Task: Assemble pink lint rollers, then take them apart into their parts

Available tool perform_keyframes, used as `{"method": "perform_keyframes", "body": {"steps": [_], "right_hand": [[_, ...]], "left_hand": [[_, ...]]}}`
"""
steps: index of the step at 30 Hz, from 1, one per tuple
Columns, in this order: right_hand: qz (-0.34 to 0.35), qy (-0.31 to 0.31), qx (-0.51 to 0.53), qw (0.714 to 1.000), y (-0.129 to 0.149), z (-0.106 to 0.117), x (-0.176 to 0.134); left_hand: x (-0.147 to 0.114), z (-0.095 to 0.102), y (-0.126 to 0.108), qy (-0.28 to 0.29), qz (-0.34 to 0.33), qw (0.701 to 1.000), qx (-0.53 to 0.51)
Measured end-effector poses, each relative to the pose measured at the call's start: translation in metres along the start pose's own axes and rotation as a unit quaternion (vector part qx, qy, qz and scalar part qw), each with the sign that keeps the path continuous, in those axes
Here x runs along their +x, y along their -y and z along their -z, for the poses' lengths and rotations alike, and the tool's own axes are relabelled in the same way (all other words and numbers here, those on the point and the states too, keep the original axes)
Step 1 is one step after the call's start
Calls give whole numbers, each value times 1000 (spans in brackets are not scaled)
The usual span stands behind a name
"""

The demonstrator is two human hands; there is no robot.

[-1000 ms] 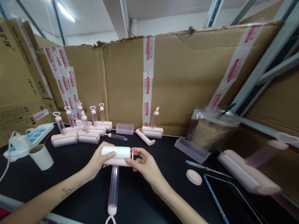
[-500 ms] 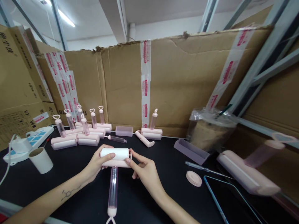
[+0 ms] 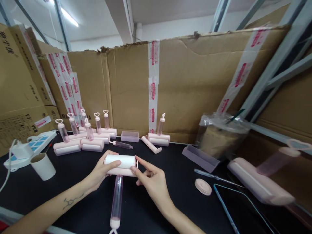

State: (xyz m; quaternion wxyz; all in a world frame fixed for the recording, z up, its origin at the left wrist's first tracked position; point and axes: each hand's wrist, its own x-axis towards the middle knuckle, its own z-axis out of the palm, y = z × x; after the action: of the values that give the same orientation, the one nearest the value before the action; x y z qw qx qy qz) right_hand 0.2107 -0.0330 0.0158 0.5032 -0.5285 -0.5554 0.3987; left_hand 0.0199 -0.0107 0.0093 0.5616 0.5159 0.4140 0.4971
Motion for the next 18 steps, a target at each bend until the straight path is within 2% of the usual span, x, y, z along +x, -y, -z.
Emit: {"method": "perform_keyframes", "body": {"steps": [4,8,14,18], "right_hand": [[30,32,41,998,-2,1,6],[53,50,20,997,0,8,16],[-17,75,75,994,8,15,16],[-27,81,103,991,5,14,14]], "left_hand": [[0,-1,0,-13,-28,1000,3],[0,-2,-2,-6,-32,999,18],[-1,-3,-3,14,-14,998,-53],[-2,-3,-3,16,-6,998,-56]]}}
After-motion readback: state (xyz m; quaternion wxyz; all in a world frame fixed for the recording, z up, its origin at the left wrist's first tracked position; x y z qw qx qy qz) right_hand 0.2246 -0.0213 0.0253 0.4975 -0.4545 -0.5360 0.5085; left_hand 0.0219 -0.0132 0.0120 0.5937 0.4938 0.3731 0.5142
